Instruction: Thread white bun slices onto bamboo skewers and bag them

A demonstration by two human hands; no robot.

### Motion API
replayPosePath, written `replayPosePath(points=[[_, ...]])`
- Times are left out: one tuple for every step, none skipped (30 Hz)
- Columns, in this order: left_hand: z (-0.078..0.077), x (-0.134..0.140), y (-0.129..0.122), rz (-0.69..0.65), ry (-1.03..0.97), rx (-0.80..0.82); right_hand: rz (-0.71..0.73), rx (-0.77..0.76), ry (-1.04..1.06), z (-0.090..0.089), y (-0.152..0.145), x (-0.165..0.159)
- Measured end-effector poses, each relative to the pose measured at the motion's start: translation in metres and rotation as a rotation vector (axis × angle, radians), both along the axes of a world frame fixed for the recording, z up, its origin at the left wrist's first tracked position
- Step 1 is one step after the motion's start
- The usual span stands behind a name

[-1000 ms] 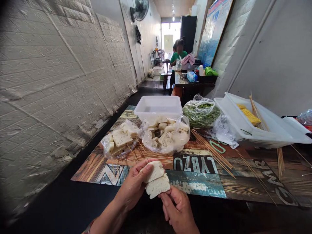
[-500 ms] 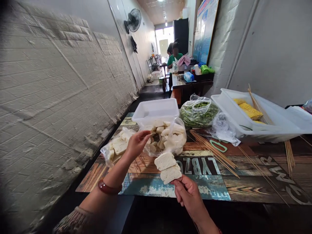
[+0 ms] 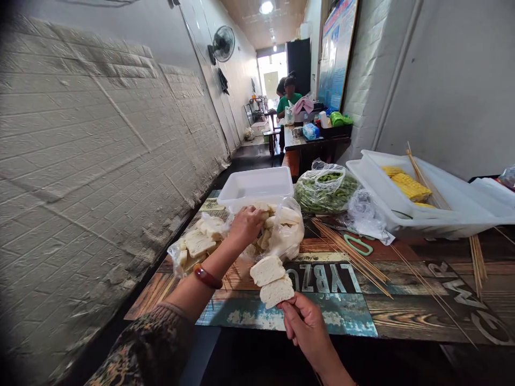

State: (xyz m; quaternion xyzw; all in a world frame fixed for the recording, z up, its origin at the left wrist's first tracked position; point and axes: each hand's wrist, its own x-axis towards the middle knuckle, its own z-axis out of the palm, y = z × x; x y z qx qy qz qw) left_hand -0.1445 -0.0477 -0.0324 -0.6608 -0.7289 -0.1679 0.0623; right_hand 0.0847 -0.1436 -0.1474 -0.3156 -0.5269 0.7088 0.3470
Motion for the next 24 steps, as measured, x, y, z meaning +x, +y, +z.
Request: replayPosePath(points=[[-0.001, 0.001, 0.001, 0.003, 0.009, 0.002, 0.001, 0.004, -0.002, 0.0, 0.0, 0.0], [-0.001, 0.001, 0.002, 0.007, 0.015, 0.007, -0.002, 0.008, -0.002, 0.0, -0.001, 0.0], [0.0, 0.001, 0.003, 0.012, 0.017, 0.015, -0.007, 0.013, -0.002, 0.0, -0.001, 0.0], [0.0, 0.0, 0.005, 0.022, 0.015, 0.026, -0.009, 0.018, -0.003, 0.0, -0.001, 0.0], [0.001, -0.002, 0.006, 0.035, 0.011, 0.042, -0.009, 0.022, -0.005, 0.0, -0.001, 0.0], [0.002, -0.005, 0.008, 0.048, 0.005, 0.057, -0.005, 0.024, -0.004, 0.0, -0.001, 0.0], [0.003, -0.007, 0.011, 0.059, -0.004, 0.07, 0.001, 0.025, 0.0, 0.0, 0.0, -0.001], [0.004, -0.01, 0.015, 0.064, -0.014, 0.078, 0.006, 0.024, 0.006, 0.001, 0.0, -0.001], [0.005, -0.013, 0.019, 0.064, -0.026, 0.079, 0.008, 0.021, 0.012, 0.002, 0.0, -0.002], [0.005, -0.015, 0.023, 0.062, -0.041, 0.075, 0.004, 0.016, 0.015, 0.002, 0.0, -0.002], [0.005, -0.017, 0.027, 0.059, -0.058, 0.069, -0.002, 0.011, 0.016, 0.003, 0.0, -0.003], [0.005, -0.019, 0.03, 0.06, -0.078, 0.063, -0.007, 0.007, 0.012, 0.004, 0.0, -0.003], [0.005, -0.02, 0.033, 0.063, -0.099, 0.06, -0.011, 0.003, 0.007, 0.004, 0.0, -0.003], [0.004, -0.021, 0.035, 0.067, -0.123, 0.061, -0.013, 0.0, 0.002, 0.004, 0.0, -0.004], [0.004, -0.022, 0.035, 0.069, -0.148, 0.067, -0.01, -0.001, -0.002, 0.005, 0.0, -0.004], [0.004, -0.023, 0.034, 0.067, -0.175, 0.077, -0.008, 0.0, -0.004, 0.005, 0.0, -0.004], [0.004, -0.023, 0.032, 0.062, -0.205, 0.09, -0.005, 0.001, -0.007, 0.005, 0.0, -0.003], [0.004, -0.024, 0.03, 0.056, -0.238, 0.108, -0.006, 0.001, -0.01, 0.005, 0.0, -0.003], [0.005, -0.025, 0.026, 0.048, -0.274, 0.128, -0.009, 0.001, -0.013, 0.005, 0.0, -0.003], [0.005, -0.026, 0.023, 0.041, -0.316, 0.15, -0.014, 0.002, -0.015, 0.006, 0.0, -0.003], [0.005, -0.027, 0.019, 0.035, -0.362, 0.171, -0.021, 0.002, -0.014, 0.006, 0.0, -0.003], [0.006, -0.029, 0.016, 0.031, -0.415, 0.192, -0.026, 0.002, -0.012, 0.006, 0.0, -0.003], [0.006, -0.03, 0.013, 0.031, -0.474, 0.209, -0.027, 0.003, -0.009, 0.006, 0.0, -0.004], [0.007, -0.032, 0.01, 0.032, -0.541, 0.224, -0.025, 0.006, -0.006, 0.006, 0.0, -0.004]])
